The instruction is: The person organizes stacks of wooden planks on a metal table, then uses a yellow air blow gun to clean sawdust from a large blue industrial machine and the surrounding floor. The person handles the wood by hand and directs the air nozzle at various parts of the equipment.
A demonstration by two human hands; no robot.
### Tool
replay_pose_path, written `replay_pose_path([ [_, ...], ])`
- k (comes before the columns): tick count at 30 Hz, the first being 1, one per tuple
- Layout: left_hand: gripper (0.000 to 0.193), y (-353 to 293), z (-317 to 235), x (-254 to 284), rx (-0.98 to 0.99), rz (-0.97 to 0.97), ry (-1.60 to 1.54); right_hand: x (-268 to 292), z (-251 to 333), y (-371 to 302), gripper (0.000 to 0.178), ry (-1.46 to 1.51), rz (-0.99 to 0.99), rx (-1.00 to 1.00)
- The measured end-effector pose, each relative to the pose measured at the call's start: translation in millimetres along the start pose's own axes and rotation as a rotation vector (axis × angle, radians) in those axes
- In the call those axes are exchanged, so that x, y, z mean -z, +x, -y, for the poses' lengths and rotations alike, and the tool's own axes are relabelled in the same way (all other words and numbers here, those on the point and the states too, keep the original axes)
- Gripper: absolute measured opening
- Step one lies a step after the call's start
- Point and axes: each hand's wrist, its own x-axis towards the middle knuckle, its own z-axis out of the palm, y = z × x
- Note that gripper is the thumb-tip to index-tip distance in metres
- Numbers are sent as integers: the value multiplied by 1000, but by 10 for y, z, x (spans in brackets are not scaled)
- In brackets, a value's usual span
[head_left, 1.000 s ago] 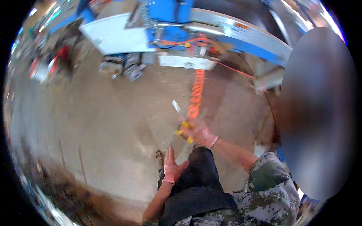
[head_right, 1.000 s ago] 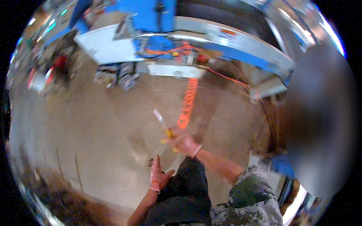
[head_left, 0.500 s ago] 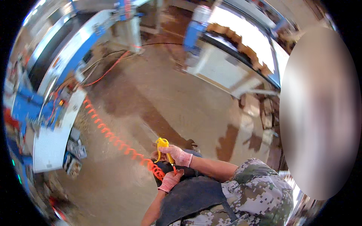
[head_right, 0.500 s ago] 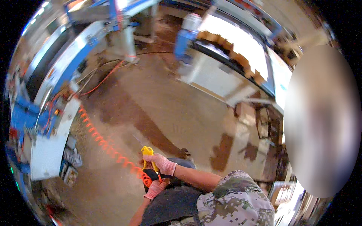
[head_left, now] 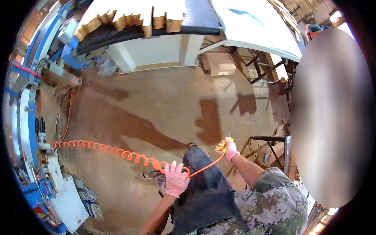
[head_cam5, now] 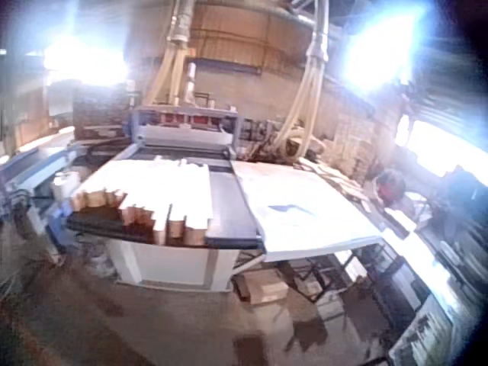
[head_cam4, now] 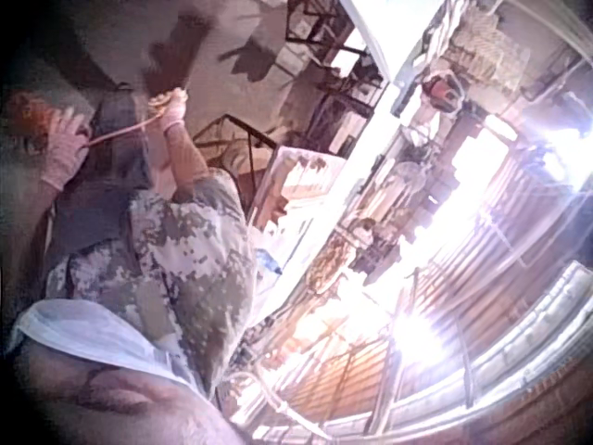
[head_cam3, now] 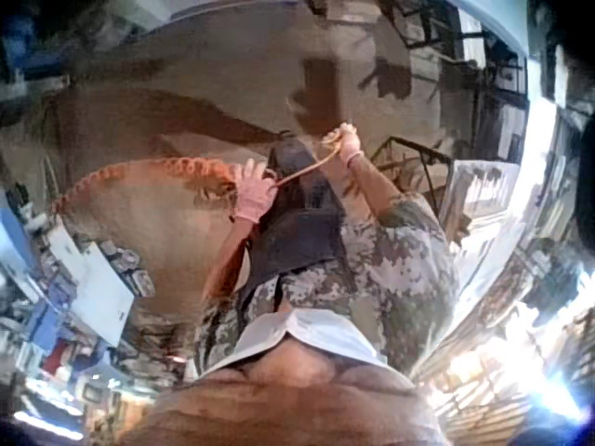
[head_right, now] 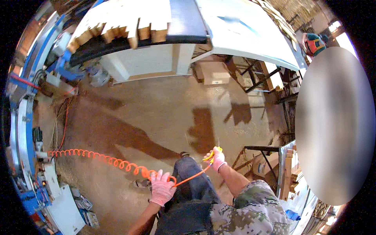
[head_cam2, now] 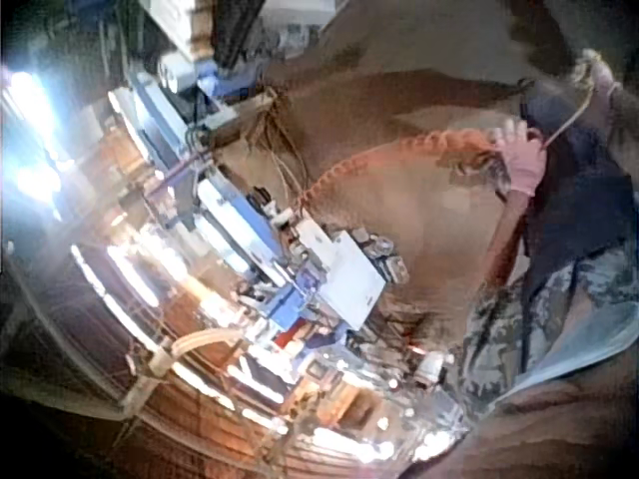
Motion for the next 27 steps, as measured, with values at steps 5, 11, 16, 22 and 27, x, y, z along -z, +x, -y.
replay_pose_path([
  [5,27,1160,-811,-366,-144,472,-324,356,1499,525,40,-203,-36,-3],
  [11,35,1302,-1380,-588,230,673,-989,218,1910,413,31,-430,254,-366],
  [16,30,1188,-1719,-580,338,975,-1120,999,1676,-59,31,-473,332,-477],
  [22,25,1301,-2654,-880,203,1197,-1220,1946,2003,-766,35,-271,119,-146],
  [27,36,1426,-2990,-1027,-83,1100,-1043,2766,2801,-849,34,147,-85,238],
])
